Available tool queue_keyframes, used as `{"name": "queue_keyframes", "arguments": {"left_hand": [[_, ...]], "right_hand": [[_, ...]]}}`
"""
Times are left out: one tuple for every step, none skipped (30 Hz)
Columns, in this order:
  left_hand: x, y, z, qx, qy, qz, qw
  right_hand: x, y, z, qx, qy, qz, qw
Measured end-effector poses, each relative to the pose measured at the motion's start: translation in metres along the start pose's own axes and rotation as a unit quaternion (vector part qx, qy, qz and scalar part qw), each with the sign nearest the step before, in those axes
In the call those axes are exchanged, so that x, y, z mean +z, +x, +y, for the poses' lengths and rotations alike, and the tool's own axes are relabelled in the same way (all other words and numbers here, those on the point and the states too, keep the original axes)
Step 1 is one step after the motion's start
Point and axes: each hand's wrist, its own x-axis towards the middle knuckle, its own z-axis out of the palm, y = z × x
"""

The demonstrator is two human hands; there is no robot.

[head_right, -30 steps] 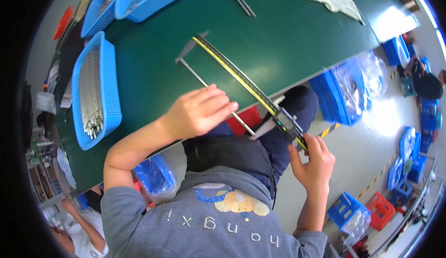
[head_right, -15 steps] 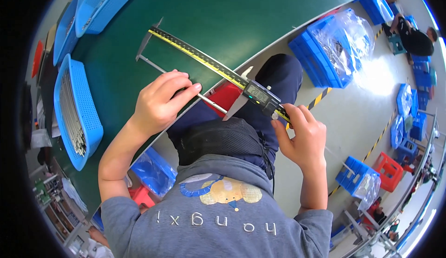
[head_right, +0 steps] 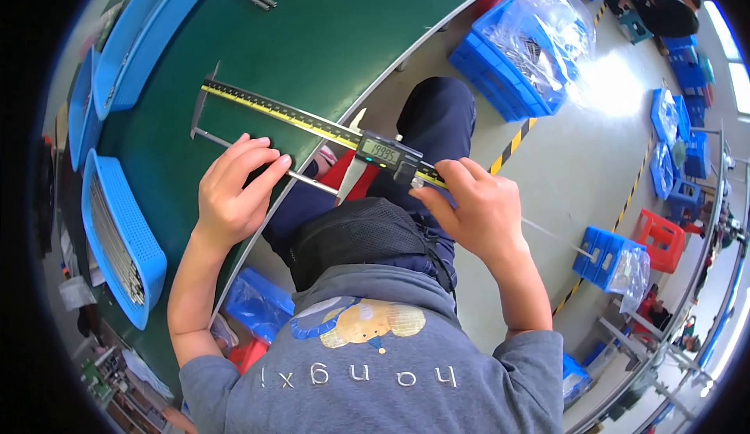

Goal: Using a digital caliper to measure the length of metal rods at a workbench.

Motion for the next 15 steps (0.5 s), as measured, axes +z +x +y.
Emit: {"name": "queue_keyframes", "arguments": {"left_hand": [[-0.0004, -0.0009, -0.0003, -0.006, -0.006, -0.009, 1.0], [-0.0007, -0.0003, 0.0001, -0.001, -0.008, -0.008, 1.0], [-0.001, 0.0004, 0.0007, -0.001, -0.009, -0.007, 1.0], [-0.0016, 0.0007, 0.0013, -0.001, -0.009, -0.006, 1.0], [-0.0021, 0.0007, 0.0019, 0.003, -0.01, -0.006, 1.0], [-0.0025, 0.0005, 0.0026, -0.001, -0.011, -0.011, 1.0], [-0.0036, 0.0004, 0.0028, -0.007, -0.01, -0.015, 1.0], [-0.0041, -0.0007, 0.0031, -0.005, -0.011, -0.015, 1.0], [-0.004, -0.0024, 0.0034, -0.008, -0.014, -0.017, 1.0], [-0.0037, -0.0029, 0.0029, -0.011, -0.017, -0.017, 1.0], [-0.0029, -0.0034, 0.0025, -0.009, -0.017, -0.017, 1.0], [-0.0014, -0.004, 0.0023, -0.009, -0.019, -0.015, 1.0], [-0.0015, -0.0037, 0.0018, -0.009, -0.018, -0.012, 1.0], [-0.0009, -0.0032, 0.0015, -0.008, -0.019, -0.012, 1.0], [0.0002, -0.0025, 0.0012, -0.008, -0.021, -0.011, 1.0]], "right_hand": [[0.0, -0.0001, 0.0002, -0.006, -0.001, -0.002, 1.0], [0.0001, -0.0007, 0.0005, -0.012, -0.001, -0.005, 1.0], [0.0001, -0.0019, 0.001, -0.011, -0.004, -0.011, 1.0], [0.0002, -0.0024, 0.0006, -0.008, -0.005, -0.008, 1.0], [0.0007, -0.0029, 0.0, -0.008, -0.009, -0.007, 1.0], [0.0013, -0.0037, -0.0007, -0.009, -0.014, -0.006, 1.0], [-0.0006, -0.0025, -0.0029, -0.007, -0.014, -0.004, 1.0], [-0.0039, -0.0011, -0.0059, -0.01, -0.012, -0.014, 1.0], [-0.0055, -0.0011, -0.0076, -0.013, -0.009, -0.024, 1.0], [-0.0055, -0.0011, -0.0076, -0.012, -0.01, -0.022, 1.0], [-0.0052, -0.0016, -0.0072, -0.011, -0.011, -0.025, 1.0], [-0.0048, -0.0027, -0.0066, -0.009, -0.012, -0.028, 0.999], [-0.0052, -0.0023, -0.0068, -0.009, -0.013, -0.026, 1.0], [-0.0054, -0.0023, -0.0067, -0.007, -0.014, -0.029, 0.999], [-0.0055, -0.0026, -0.0062, -0.004, -0.016, -0.032, 0.999]]}}
